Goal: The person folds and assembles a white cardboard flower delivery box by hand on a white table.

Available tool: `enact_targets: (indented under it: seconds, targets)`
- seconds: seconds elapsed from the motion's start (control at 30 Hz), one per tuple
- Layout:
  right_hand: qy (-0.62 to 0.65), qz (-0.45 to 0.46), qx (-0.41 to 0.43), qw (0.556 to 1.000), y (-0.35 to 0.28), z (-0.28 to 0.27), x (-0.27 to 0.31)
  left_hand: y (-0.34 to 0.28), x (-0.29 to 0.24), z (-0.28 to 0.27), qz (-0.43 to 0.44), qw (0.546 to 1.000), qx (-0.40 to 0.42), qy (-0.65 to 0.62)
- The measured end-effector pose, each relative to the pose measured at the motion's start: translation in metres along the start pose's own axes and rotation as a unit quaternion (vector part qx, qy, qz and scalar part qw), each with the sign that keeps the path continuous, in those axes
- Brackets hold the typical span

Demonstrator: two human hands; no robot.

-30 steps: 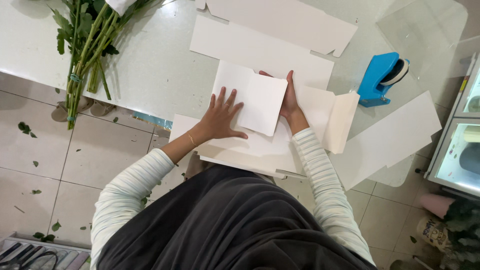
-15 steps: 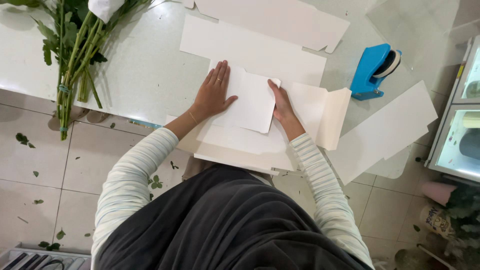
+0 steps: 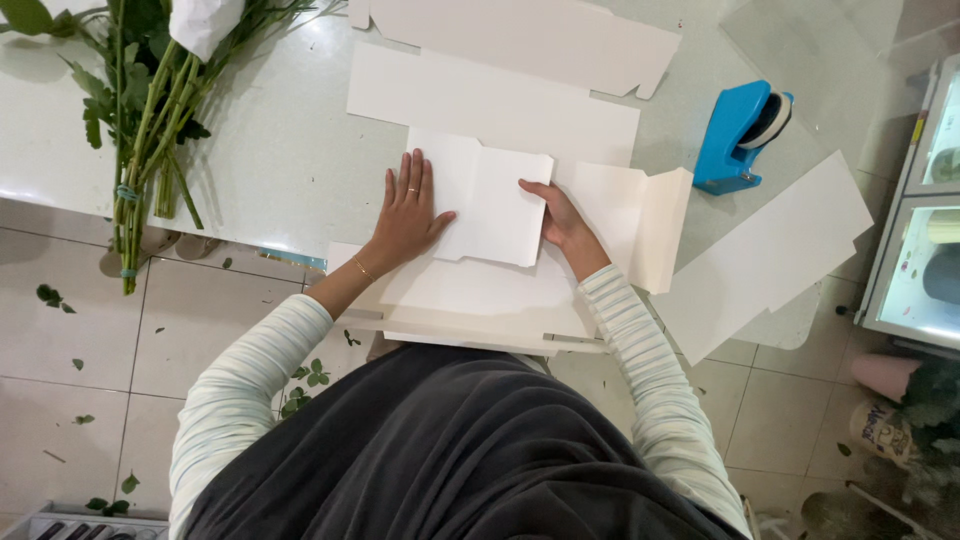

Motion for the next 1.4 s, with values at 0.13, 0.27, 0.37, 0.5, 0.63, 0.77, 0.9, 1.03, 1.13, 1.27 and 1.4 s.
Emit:
enact_targets:
  seconds: [0.13, 0.27, 0.37, 0.5, 0.63, 0.77, 0.9, 1.03, 1.13, 1.27, 1.4]
  targets:
    - [0.073, 0.055, 0.064, 0.994, 0.001, 0.009, -0.008, 0.001, -0.026, -0.024, -0.074, 0.985, -0.003, -0.158]
    - [0.068, 0.011, 0.113, 0.991, 0.016, 0.041, -0.004, 0.008, -0.026, -0.031, -0.141, 0.926, -0.016, -0.349]
    - [0.053, -0.009, 0.130, 0.990, 0.016, 0.059, 0.002, 0.009, -0.011, -0.024, -0.158, 0.910, -0.030, -0.382]
    - [0.034, -0.005, 0.127, 0.991, 0.009, 0.072, 0.017, 0.004, -0.012, -0.038, -0.162, 0.897, -0.043, -0.409]
    - [0.024, -0.023, 0.136, 0.990, 0.017, 0.082, 0.019, -0.004, -0.022, -0.057, -0.165, 0.880, -0.074, -0.438]
    - [0.014, -0.033, 0.147, 0.989, 0.014, 0.098, 0.025, -0.017, -0.031, -0.080, -0.169, 0.882, -0.095, -0.430]
    - [-0.060, -0.064, 0.118, 0.989, 0.027, 0.104, 0.031, -0.012, -0.004, -0.072, -0.178, 0.877, -0.118, -0.431]
    - [-0.481, -0.439, -0.027, 0.759, -0.001, 0.133, 0.123, -0.013, 0.005, -0.076, -0.186, 0.856, -0.158, -0.456]
    - [-0.637, -0.506, 0.140, 0.564, 0.012, 0.177, 0.139, -0.015, 0.004, -0.072, -0.179, 0.856, -0.166, -0.456]
    - [-0.709, -0.494, 0.264, 0.429, 0.039, 0.210, 0.152, -0.019, 0.005, -0.087, -0.159, 0.870, -0.169, -0.435]
    - [-0.689, -0.478, 0.311, 0.447, 0.051, 0.218, 0.156, -0.038, 0.014, -0.080, -0.160, 0.898, -0.139, -0.386]
Point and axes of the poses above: each hand's wrist, its own y-axis towards the middle knuckle, its own z-axis out of the palm, x = y × z, the point moved 4 cm from there along y, towards the middle knuckle, and after that the axes turned 14 degrees about -y, right-handed, at the moved point
